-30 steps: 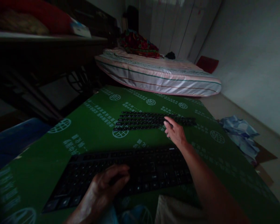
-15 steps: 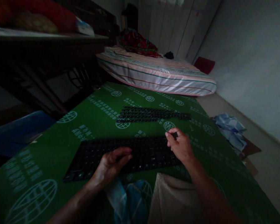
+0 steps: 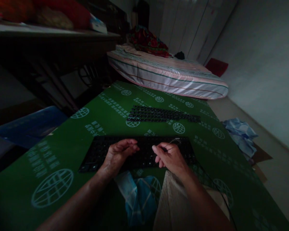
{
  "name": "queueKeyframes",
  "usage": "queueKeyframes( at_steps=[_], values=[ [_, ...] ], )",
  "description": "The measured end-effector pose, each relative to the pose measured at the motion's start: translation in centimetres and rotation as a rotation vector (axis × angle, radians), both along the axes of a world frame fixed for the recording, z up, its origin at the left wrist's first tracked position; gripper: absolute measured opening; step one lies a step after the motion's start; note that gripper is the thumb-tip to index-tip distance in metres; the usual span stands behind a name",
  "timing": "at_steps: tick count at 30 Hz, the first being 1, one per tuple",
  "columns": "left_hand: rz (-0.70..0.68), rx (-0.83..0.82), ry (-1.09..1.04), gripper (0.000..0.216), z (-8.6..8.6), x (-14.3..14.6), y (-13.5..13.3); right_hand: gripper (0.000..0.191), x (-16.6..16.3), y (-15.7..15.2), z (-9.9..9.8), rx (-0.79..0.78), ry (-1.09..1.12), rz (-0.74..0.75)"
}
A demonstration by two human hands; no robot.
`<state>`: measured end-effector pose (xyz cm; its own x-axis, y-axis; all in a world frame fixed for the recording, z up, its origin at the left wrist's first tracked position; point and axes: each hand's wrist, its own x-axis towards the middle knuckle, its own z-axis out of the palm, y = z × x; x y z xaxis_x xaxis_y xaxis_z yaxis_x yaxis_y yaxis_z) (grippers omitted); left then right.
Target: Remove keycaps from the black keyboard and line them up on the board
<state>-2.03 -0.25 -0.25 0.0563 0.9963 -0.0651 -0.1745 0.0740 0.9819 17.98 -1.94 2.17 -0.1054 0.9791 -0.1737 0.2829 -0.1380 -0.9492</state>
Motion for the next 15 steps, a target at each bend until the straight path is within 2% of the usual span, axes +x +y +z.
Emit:
queueKeyframes(
  at_steps=[4, 9, 15],
  values=[
    [0.002, -0.009, -0.034, 0.016, 0.1, 0.0, 0.0, 0.037, -0.8, 0.3, -0.3, -0.005, -0.085, 0.044],
    [0.006, -0.018, -0.049, 0.015, 0.1, 0.1, 0.1, 0.028, -1.7, 0.4, 0.2, 0.017, -0.224, 0.060],
    [-0.005, -0.001, -0.033, 0.014, -0.1, 0.0, 0.1, 0.024, -2.3, 0.7, 0.5, 0.022, -0.292, 0.093]
  ],
)
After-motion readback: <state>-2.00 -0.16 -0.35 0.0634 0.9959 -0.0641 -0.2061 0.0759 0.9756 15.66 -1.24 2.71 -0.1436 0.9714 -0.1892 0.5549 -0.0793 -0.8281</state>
